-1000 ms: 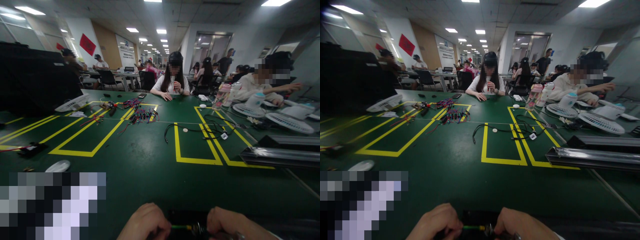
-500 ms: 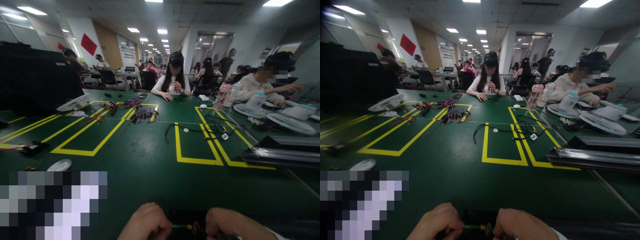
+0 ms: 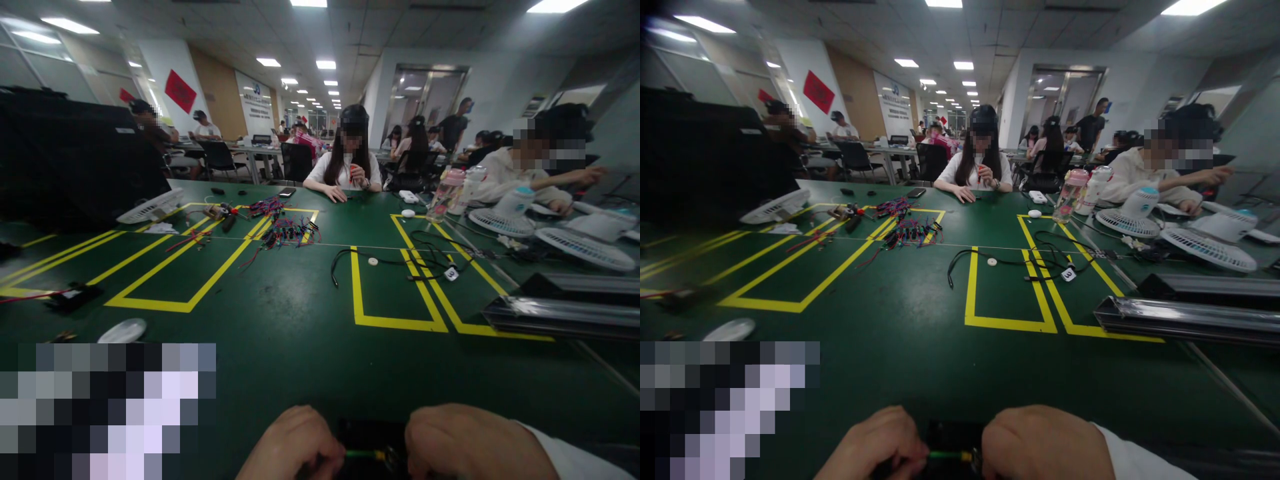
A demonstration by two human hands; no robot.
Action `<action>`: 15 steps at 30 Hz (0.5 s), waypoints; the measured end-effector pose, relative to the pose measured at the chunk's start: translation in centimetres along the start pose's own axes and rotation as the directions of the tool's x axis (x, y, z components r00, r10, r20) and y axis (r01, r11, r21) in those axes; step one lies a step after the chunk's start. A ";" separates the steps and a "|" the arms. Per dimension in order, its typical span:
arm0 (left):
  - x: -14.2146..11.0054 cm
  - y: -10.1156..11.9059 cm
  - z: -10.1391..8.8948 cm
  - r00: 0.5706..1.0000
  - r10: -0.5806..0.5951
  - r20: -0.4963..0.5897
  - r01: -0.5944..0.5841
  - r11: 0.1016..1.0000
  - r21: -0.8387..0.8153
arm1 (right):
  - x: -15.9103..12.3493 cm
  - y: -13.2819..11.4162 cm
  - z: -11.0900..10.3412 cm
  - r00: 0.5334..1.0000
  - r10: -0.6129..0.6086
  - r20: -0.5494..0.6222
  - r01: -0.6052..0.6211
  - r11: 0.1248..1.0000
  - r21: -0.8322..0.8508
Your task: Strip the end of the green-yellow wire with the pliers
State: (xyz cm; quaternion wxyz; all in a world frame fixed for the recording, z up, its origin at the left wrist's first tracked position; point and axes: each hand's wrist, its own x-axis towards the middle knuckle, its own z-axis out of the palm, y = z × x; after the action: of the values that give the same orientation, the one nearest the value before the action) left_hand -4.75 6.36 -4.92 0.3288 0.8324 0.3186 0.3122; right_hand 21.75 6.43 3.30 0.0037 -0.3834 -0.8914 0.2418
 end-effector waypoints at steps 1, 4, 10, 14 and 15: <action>0.0 0.0 0.0 1.000 -0.004 -0.002 0.004 1.000 0.001 | 0.1 0.1 -0.1 1.000 -0.019 0.001 0.019 1.000 -0.015; -0.3 0.2 0.2 1.000 -0.017 -0.021 0.018 1.000 0.008 | 0.2 0.4 -0.3 0.992 -0.114 0.050 0.115 0.993 -0.019; -0.5 0.2 0.2 1.000 0.002 -0.020 -0.002 1.000 0.014 | -0.3 0.8 -0.3 0.997 -0.074 0.025 0.073 0.997 0.032; -0.3 0.0 0.2 1.000 0.031 -0.003 -0.031 0.999 0.022 | -1.7 0.3 0.6 0.963 0.230 -0.137 -0.217 0.971 0.105; -0.2 0.0 0.2 0.999 0.035 -0.001 -0.035 0.999 0.022 | -2.0 0.2 0.9 0.942 0.293 -0.166 -0.271 0.951 0.147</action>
State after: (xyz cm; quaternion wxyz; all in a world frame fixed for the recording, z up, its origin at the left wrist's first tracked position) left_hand -4.77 6.14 -5.11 0.3138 0.8414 0.3074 0.3149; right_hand 23.14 4.82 2.80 0.0755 -0.5271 -0.8064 0.2573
